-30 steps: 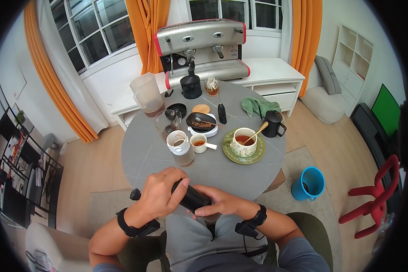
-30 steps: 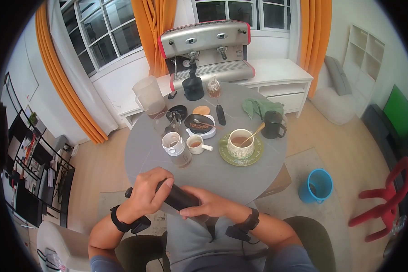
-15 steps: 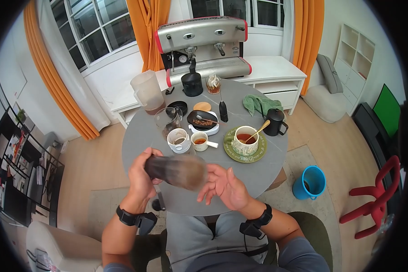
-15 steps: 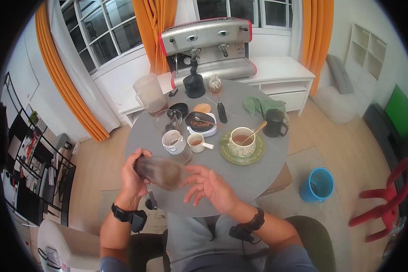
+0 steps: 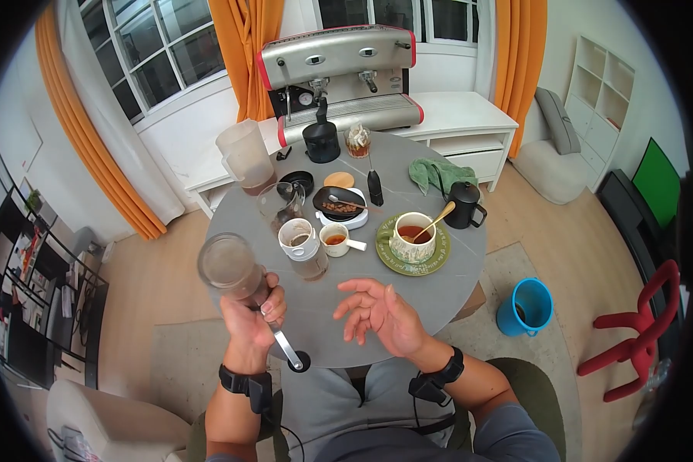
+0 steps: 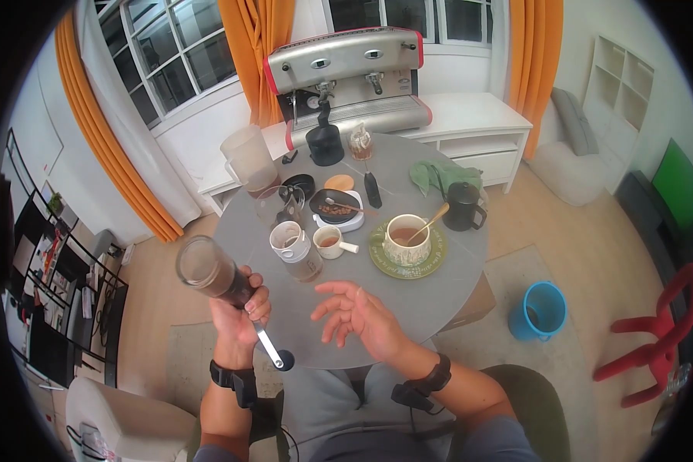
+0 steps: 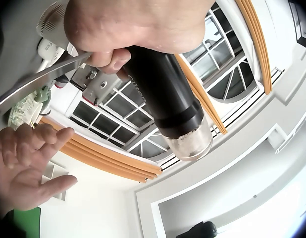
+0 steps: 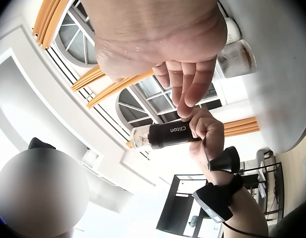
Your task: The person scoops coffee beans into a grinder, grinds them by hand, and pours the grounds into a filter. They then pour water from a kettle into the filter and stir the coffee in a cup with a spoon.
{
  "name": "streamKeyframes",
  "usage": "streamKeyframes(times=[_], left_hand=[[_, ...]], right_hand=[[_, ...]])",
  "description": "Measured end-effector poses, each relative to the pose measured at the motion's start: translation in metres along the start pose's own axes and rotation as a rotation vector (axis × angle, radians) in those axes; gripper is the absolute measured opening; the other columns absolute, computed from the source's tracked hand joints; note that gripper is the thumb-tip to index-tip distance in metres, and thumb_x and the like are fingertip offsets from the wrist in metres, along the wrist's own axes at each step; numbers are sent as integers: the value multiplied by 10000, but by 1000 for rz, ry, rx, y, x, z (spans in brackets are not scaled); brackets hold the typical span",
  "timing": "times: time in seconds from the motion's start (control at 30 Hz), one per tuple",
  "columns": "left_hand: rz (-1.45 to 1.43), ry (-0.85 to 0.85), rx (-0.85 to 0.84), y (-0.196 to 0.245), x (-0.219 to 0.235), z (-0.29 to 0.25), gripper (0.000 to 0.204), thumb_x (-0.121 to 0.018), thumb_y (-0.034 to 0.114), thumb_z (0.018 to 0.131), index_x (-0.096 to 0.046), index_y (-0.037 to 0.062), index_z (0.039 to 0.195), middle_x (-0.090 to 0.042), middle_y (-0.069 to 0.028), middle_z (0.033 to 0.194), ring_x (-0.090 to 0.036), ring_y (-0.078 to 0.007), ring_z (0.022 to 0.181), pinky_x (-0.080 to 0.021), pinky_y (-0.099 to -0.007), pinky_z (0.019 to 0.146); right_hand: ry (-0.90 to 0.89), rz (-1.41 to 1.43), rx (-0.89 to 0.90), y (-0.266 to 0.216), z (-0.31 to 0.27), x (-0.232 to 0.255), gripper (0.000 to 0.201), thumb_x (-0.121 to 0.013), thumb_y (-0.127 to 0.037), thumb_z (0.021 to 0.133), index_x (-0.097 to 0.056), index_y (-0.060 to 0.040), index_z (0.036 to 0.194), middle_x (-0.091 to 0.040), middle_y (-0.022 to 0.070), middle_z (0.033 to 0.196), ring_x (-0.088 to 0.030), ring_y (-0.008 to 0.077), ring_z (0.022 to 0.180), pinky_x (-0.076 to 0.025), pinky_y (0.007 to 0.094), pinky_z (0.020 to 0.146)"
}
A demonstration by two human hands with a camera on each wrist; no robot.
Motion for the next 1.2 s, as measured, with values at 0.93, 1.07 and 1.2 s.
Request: streamKeyframes(times=[0.93,1.07,1.2], left_hand=[[1018,79,-566,71,-51,-16,337,-504,346,965,-630,40,902,-644,-79,777,-587,-197,589,-466,-336,527],[1958,-541,-723,53,-124,-32,223,-627,246,898,-635,27,861,-596,-122,772,-602,-262,623,-477,-373,576],[2319,-813,-705,28,-132,-36,132,-696,160,816,-631,51,855,-565,-100,767,-593,-297,627,-476,-397,550]], right_hand=[[64,45,28,0,-2,19,621,-316,-516,1089,-466,-10,1415,-660,146,1134,-675,179,825,-506,265,645],[219,-21,85,4,1,17,636,-292,-540,1086,-503,-5,1358,-666,138,1122,-665,173,825,-501,264,643],[308,-66,119,3,0,17,646,-270,-560,1085,-529,-12,1308,-669,128,1115,-658,167,855,-499,263,653]])
Point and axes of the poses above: each hand's wrist, its own z-axis towards the middle knuckle, its own x-axis out of the back of the hand, y = z × x, the point moved 4 cm from there along z, towards the middle knuckle
